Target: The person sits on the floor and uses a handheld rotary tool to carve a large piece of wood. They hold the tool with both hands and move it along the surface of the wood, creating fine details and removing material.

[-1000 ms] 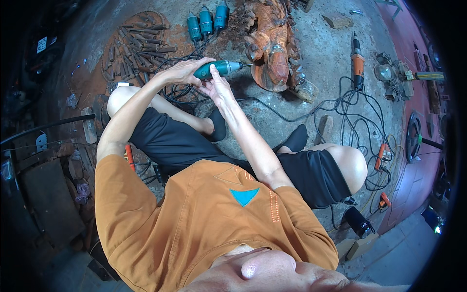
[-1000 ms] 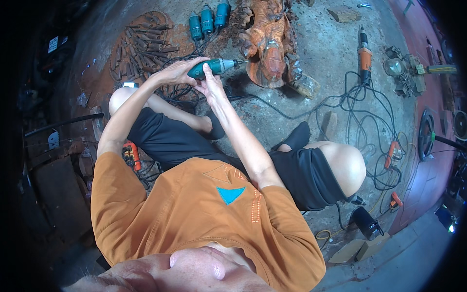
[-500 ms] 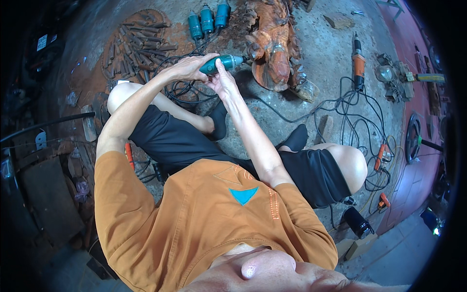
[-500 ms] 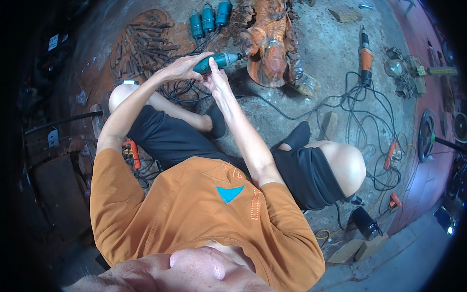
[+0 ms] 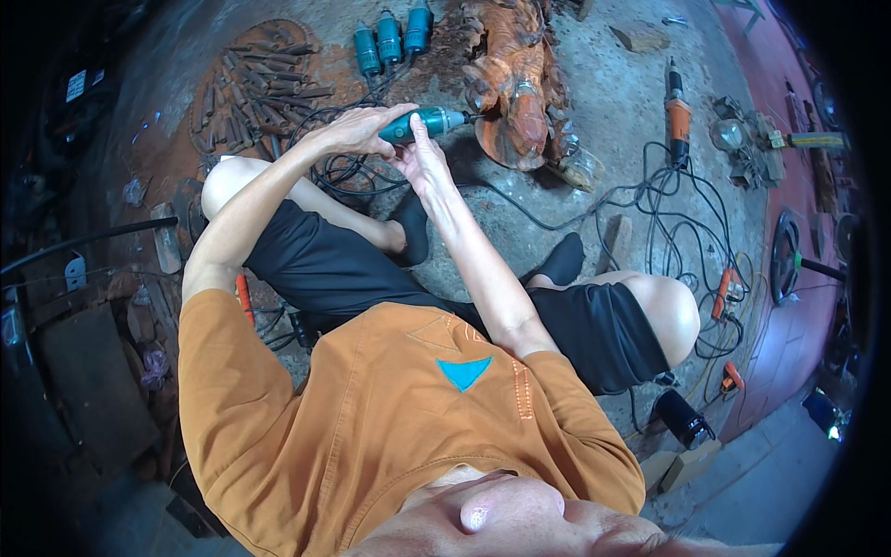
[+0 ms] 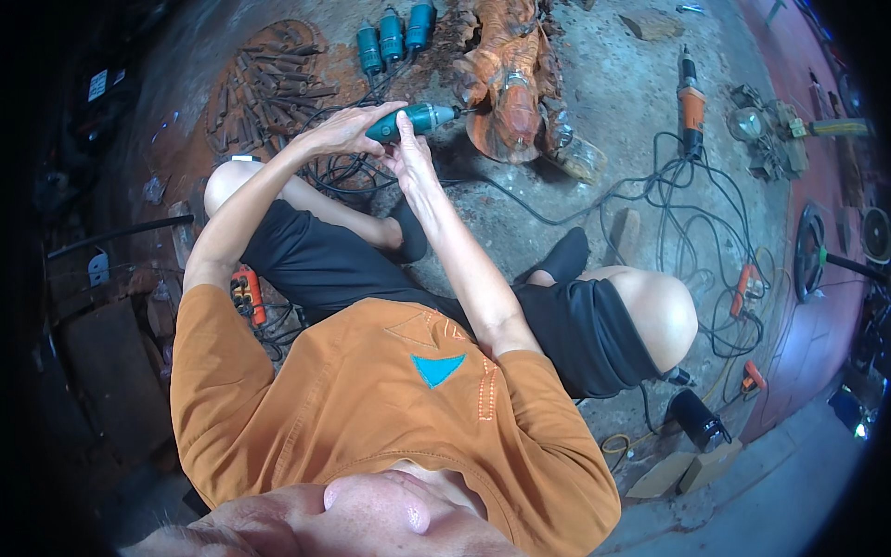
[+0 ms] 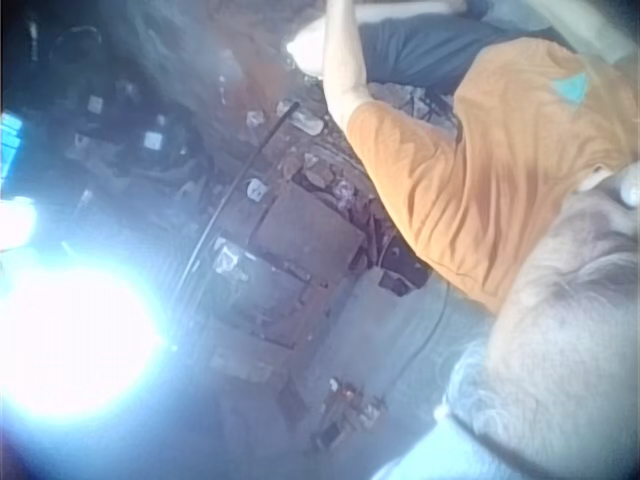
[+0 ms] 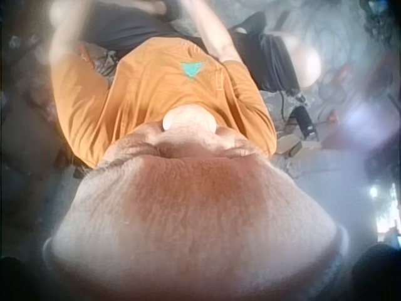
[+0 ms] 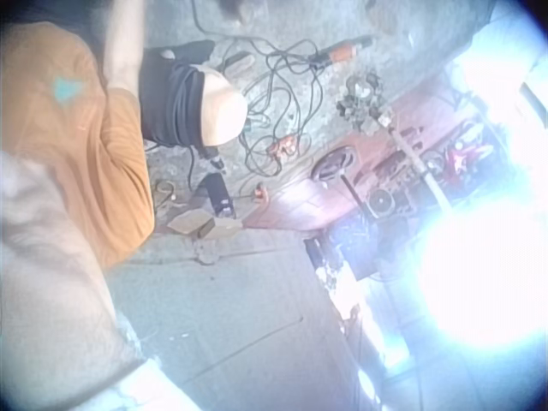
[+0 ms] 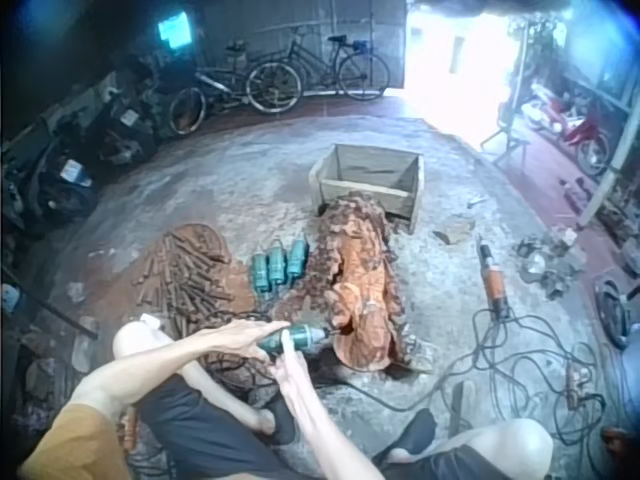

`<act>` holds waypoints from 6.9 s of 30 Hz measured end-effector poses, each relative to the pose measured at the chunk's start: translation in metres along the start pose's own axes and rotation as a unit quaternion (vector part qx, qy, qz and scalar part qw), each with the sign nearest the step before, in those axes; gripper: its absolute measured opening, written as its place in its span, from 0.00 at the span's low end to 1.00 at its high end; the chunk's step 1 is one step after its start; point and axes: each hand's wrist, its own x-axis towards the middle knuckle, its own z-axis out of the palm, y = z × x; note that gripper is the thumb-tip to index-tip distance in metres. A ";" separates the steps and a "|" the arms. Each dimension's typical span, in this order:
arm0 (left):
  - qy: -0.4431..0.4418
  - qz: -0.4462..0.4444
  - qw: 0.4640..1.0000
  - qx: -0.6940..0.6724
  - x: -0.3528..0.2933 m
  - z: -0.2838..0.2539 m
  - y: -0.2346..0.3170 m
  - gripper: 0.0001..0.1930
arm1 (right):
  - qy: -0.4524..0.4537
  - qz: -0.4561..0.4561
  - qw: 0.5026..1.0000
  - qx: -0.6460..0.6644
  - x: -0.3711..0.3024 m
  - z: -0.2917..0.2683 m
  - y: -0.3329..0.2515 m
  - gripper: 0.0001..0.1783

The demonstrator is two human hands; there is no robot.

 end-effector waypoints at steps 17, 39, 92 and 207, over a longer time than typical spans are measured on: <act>-0.053 -0.027 0.998 0.019 -0.012 -0.012 0.014 0.49 | 0.000 -0.008 1.000 0.019 -0.021 0.012 0.006 0.36; -0.033 -0.023 0.999 -0.024 -0.003 -0.007 0.001 0.47 | 0.002 0.006 1.000 -0.014 -0.016 0.012 -0.006 0.35; -0.098 0.029 0.994 -0.043 -0.019 -0.007 0.012 0.52 | 0.139 -0.089 0.986 -0.017 -0.050 0.037 0.029 0.37; -0.019 0.102 0.994 -0.041 -0.012 0.012 0.011 0.51 | 0.190 -0.145 0.971 -0.001 -0.036 0.020 0.037 0.36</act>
